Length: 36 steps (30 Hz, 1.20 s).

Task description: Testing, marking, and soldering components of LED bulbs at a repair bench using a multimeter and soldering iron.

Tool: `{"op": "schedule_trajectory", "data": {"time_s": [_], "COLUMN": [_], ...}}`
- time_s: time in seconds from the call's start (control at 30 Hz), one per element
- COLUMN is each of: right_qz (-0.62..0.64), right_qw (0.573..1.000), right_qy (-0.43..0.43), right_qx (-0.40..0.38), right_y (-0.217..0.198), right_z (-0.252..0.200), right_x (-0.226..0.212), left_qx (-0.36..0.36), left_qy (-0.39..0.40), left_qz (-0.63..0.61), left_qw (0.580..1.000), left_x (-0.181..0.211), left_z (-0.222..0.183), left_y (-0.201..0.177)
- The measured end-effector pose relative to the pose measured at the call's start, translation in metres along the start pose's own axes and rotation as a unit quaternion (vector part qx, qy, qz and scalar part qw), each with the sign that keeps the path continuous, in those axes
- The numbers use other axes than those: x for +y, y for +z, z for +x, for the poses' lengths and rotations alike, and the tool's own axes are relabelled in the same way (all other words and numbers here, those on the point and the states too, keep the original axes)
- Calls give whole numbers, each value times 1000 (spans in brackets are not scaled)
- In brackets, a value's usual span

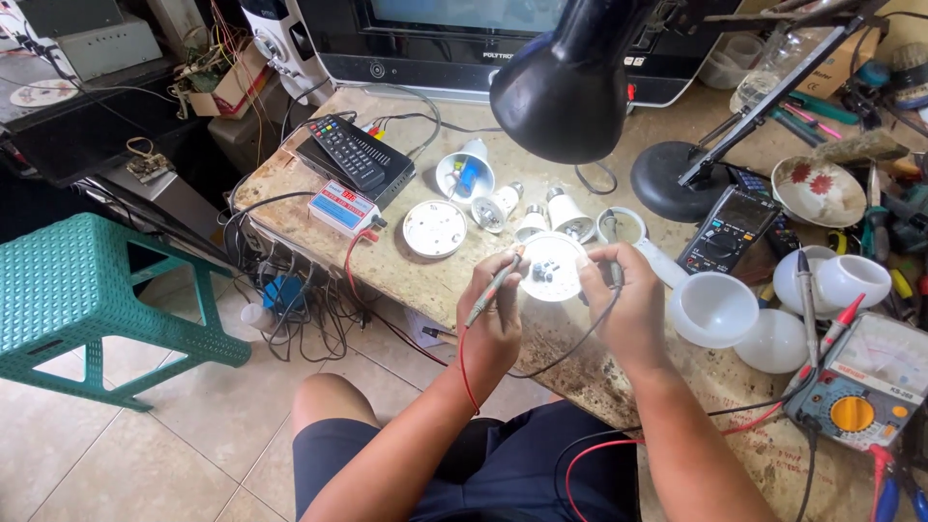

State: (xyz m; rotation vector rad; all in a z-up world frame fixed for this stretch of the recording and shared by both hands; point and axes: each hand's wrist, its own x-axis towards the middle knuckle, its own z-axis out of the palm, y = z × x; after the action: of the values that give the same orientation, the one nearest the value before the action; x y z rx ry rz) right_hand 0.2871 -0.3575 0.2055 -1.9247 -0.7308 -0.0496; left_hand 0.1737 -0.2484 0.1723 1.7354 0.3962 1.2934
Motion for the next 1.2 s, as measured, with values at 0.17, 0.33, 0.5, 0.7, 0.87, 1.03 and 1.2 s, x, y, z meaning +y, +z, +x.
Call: {"op": "schedule_trajectory", "data": {"time_s": [0.17, 0.33, 0.5, 0.7, 0.87, 1.03, 1.2], "right_qz": [-17, 28, 19, -15, 2, -2, 10], "right_qw": [995, 986, 985, 972, 974, 981, 989], "right_qy": [-86, -140, -140, -185, -182, -146, -122], "right_qx": [51, 88, 102, 145, 138, 126, 81], "right_y": [-3, 3, -1, -5, -12, -2, 1], "right_z": [1, 9, 14, 16, 17, 14, 9], "right_x": [13, 25, 32, 34, 15, 23, 10], "left_qx": [-26, -42, -43, -52, -53, -35, -42], "left_qy": [24, 63, 14, -5, 9, 5, 3], "left_qz": [-5, -5, -31, -25, -11, -17, -8], "left_qw": [999, 997, 998, 998, 998, 999, 999], "left_x": [-16, -17, -14, -10, -8, 8, 3], "left_z": [-1, -1, 3, 7, 4, 8, 15], "left_y": [5, 12, 22, 41, 52, 57, 43]}}
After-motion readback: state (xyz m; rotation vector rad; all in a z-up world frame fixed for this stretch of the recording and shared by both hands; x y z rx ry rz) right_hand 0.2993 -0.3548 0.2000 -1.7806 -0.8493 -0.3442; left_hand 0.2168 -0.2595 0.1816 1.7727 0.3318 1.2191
